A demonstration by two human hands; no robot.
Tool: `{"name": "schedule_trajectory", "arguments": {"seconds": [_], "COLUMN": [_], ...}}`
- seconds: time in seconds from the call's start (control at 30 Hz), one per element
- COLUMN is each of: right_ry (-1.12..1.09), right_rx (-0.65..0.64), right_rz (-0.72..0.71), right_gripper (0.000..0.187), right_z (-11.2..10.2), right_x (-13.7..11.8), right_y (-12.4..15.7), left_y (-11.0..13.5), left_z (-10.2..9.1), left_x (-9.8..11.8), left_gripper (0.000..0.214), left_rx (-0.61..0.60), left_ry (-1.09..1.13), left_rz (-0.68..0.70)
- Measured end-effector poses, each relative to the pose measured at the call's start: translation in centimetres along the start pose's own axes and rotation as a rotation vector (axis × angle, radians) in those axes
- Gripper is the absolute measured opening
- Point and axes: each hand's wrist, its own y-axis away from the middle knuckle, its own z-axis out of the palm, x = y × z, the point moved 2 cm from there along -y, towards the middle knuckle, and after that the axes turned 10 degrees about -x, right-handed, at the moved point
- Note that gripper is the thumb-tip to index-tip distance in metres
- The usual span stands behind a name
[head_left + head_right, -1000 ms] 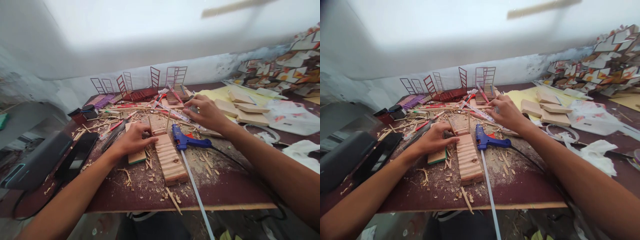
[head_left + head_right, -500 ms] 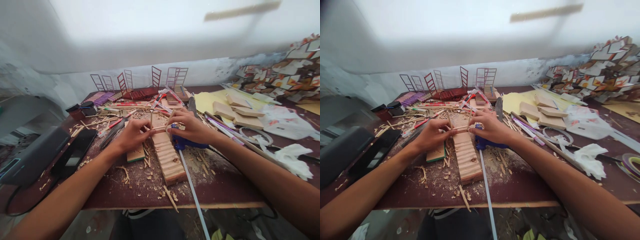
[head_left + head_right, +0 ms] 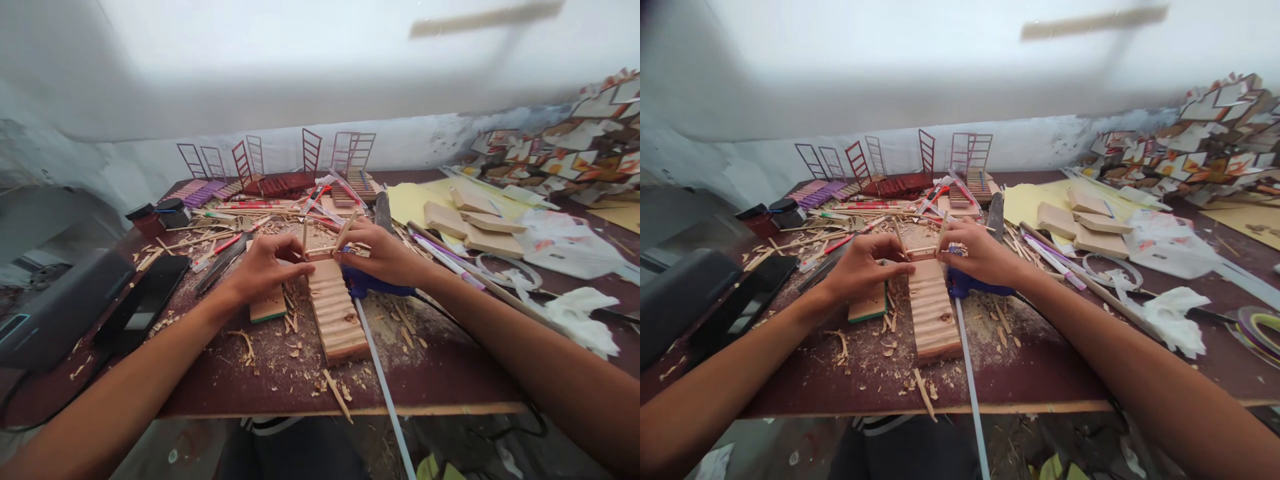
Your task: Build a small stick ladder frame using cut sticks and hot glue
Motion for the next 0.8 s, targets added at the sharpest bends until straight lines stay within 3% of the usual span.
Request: {"name": "schedule_trajectory", "arguments": {"seconds": [0.47,0.67,0.8], "right_ry": [-0.083,0.029,0.103], "right_rx": [0.000,0.018,-0.148], "right_rz": [-0.053,-0.034,0.022], "right_gripper": [0.013,0.010,0.014], "right_z": [-0.1,-0.7,-2.4], "right_x": [-0.4,0.1,0.7], "right_y": [0.0,0.2,1.1], "left_y": [0.0,0.1,0.3], "left_z": [0.0,0.0,-0.2], "left_x": [0.3,0.4,0.2], "left_gripper": [0.018,0.019,0.024], "left_rx": [0.008,0.012,0.049], "left_ry": [-0.033,-0.020,0.021], "left_rz": [0.023,0.005,-0.063]}}
